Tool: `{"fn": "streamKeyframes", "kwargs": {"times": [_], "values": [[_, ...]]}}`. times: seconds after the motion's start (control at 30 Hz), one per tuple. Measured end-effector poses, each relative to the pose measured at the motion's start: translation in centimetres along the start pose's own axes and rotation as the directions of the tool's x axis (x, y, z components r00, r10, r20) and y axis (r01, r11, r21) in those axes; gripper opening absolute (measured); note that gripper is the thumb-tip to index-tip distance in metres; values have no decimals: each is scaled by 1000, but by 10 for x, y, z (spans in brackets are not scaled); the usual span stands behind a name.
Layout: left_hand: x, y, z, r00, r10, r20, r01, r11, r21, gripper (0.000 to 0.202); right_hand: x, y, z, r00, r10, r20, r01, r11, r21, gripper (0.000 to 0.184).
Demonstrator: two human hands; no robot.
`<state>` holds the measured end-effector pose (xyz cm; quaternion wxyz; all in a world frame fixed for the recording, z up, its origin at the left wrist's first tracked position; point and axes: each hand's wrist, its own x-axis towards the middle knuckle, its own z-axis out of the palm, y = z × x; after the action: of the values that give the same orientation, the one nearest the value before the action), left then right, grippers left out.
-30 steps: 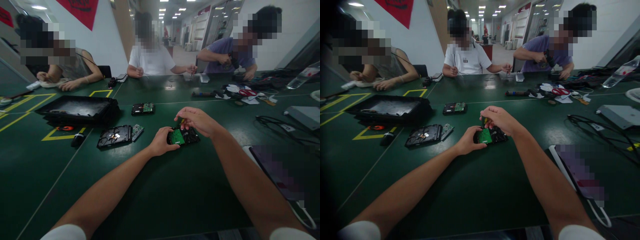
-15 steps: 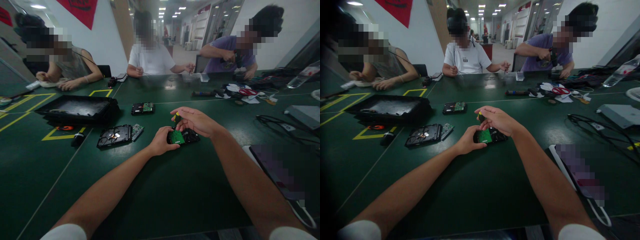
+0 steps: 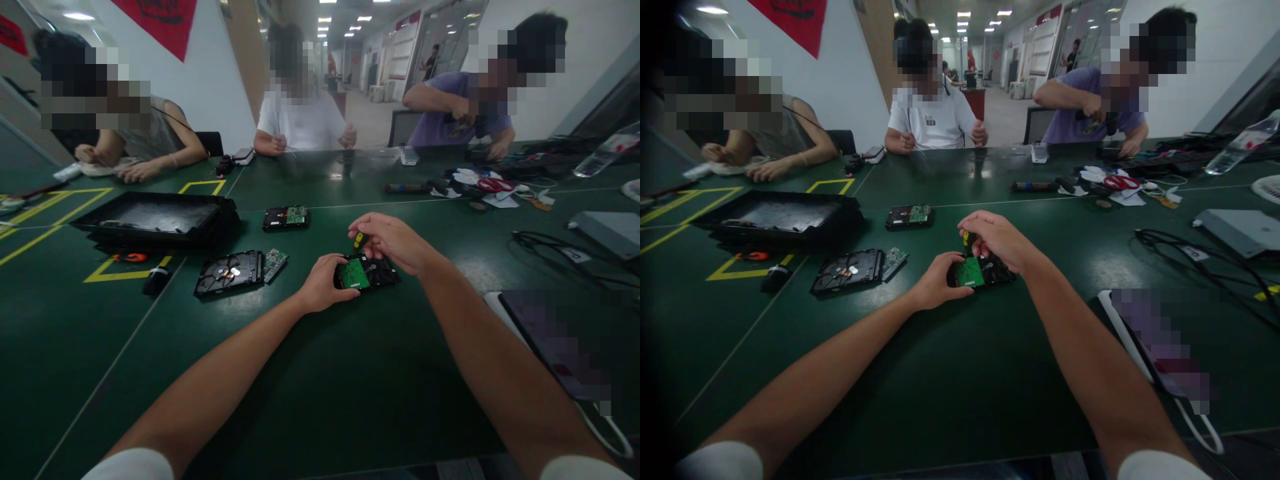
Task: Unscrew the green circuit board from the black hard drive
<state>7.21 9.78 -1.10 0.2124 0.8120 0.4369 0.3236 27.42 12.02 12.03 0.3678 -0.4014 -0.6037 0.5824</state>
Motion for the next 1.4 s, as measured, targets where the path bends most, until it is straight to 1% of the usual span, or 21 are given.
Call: {"fn": "streamKeyframes", "kwargs": {"times": [0.1,0.23,0.33,0.4,0.47,0.6,0.7,0.77,0.9,1.1,1.27,1.4], "values": [[0,1,0,1000,1,1,-1,1000,-3,72,0,0,2,998,7,55,-9,1000,24,19],[0,1,0,1000,5,-7,-5,1000,-3,73,1,3,2,992,17,122,-31,993,111,20],[0,0,1,1000,7,-7,-7,1000,-4,73,0,3,2,989,12,146,-36,986,161,19],[0,-1,1,1000,5,-9,-5,1000,-5,74,-1,2,2,989,5,147,-27,989,148,20],[0,-1,1,1000,0,-6,0,1000,-6,73,-2,1,1,992,-3,129,-9,995,95,23],[0,-1,1,1000,-2,3,2,1000,-7,72,0,2,-2,999,-38,19,39,999,-26,20],[0,0,0,1000,-3,1,3,1000,-11,72,1,4,-5,997,-47,-59,43,997,-66,18],[0,0,-1,1000,-3,6,3,1000,-16,72,2,4,-5,996,-38,-75,33,997,-72,16],[0,0,-1,1000,-11,13,11,1000,-15,72,0,2,-3,1000,-22,-14,21,998,-59,11],[-1,0,0,1000,-4,-3,4,1000,-8,71,-1,2,0,991,1,132,-1,1000,1,22],[0,1,0,1000,0,-1,0,1000,-9,73,-2,2,2,991,22,133,-37,993,111,19],[0,0,0,1000,9,-2,-9,1000,-7,73,-3,1,2,990,6,138,-22,993,119,21]]}}
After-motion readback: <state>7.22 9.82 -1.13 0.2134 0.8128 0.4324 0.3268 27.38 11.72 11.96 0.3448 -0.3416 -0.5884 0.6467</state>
